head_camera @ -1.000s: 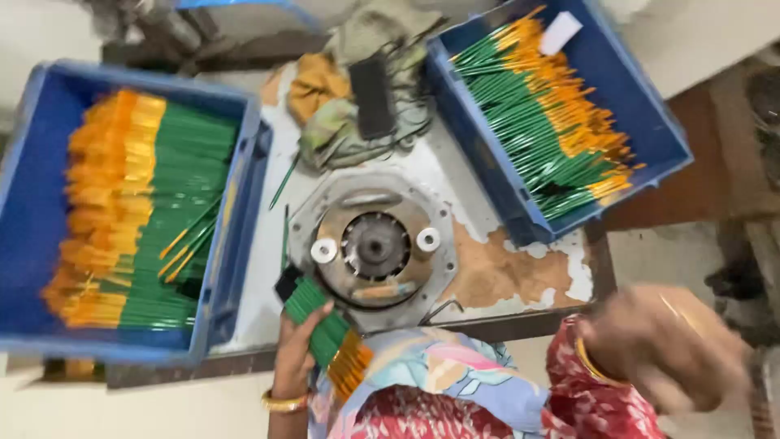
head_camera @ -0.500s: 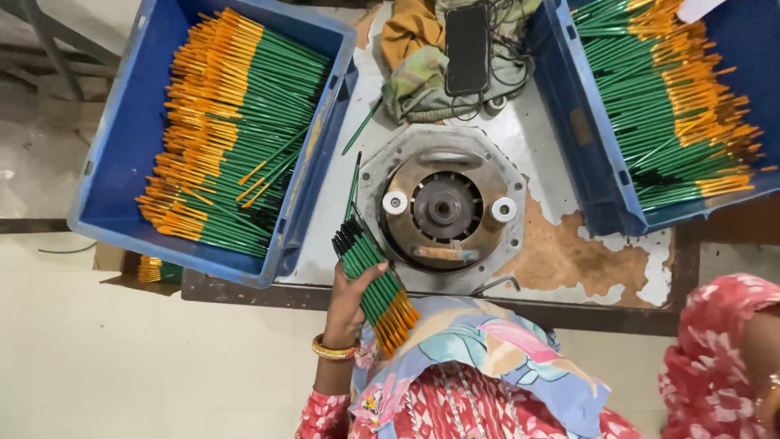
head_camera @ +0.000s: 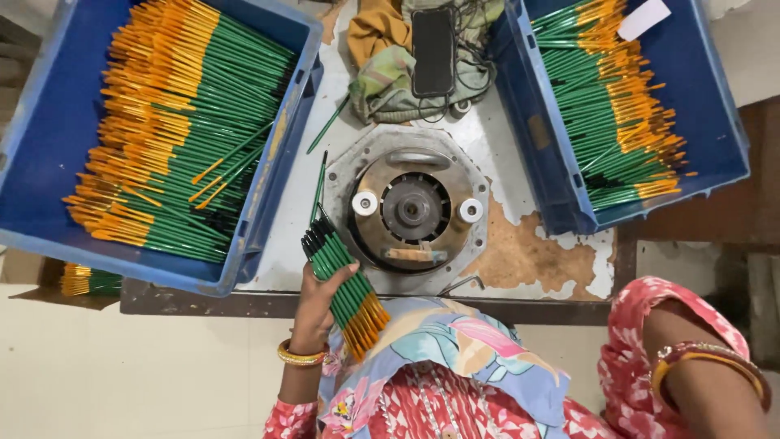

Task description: The person repeatedly inserts green and yellow pencils into a rotating sharpening machine, removes them, and places them into a blue bin. The person handles pencils one at a time, maintaining a steady rhythm throughout the clip.

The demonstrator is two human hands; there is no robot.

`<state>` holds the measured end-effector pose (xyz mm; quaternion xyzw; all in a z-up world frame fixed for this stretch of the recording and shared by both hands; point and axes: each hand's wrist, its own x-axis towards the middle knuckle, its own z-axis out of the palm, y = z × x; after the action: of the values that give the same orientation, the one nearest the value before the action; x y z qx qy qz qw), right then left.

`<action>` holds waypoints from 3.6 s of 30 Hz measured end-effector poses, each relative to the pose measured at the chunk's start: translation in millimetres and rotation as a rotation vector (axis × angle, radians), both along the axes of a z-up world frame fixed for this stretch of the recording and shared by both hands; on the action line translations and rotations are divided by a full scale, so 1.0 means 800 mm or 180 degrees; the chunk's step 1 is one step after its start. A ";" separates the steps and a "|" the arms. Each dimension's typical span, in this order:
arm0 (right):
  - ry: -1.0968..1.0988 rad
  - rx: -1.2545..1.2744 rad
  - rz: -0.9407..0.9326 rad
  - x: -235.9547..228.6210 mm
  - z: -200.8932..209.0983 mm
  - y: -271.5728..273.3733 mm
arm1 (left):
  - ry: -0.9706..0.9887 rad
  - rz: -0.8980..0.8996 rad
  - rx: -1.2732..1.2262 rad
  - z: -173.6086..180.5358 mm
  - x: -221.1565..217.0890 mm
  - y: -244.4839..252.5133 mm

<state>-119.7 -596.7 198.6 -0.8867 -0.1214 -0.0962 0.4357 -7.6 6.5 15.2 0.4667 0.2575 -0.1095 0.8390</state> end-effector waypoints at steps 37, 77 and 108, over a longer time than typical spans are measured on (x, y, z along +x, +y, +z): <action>-0.0412 -0.1161 0.0633 0.255 -0.116 0.427 | 0.0301 0.0304 -0.0722 0.002 0.002 0.019; 0.0675 -0.0191 0.0662 0.259 -0.110 0.390 | -0.0936 -0.0827 0.1361 0.040 0.020 0.024; 0.0326 -0.0805 0.0382 0.255 -0.183 0.453 | -0.0272 -0.0491 0.0270 0.017 -0.008 0.021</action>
<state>84.5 -234.3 52.4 -0.9294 -0.1629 -0.0086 0.3311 -14.2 23.0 29.0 0.5245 0.1892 -0.1428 0.8178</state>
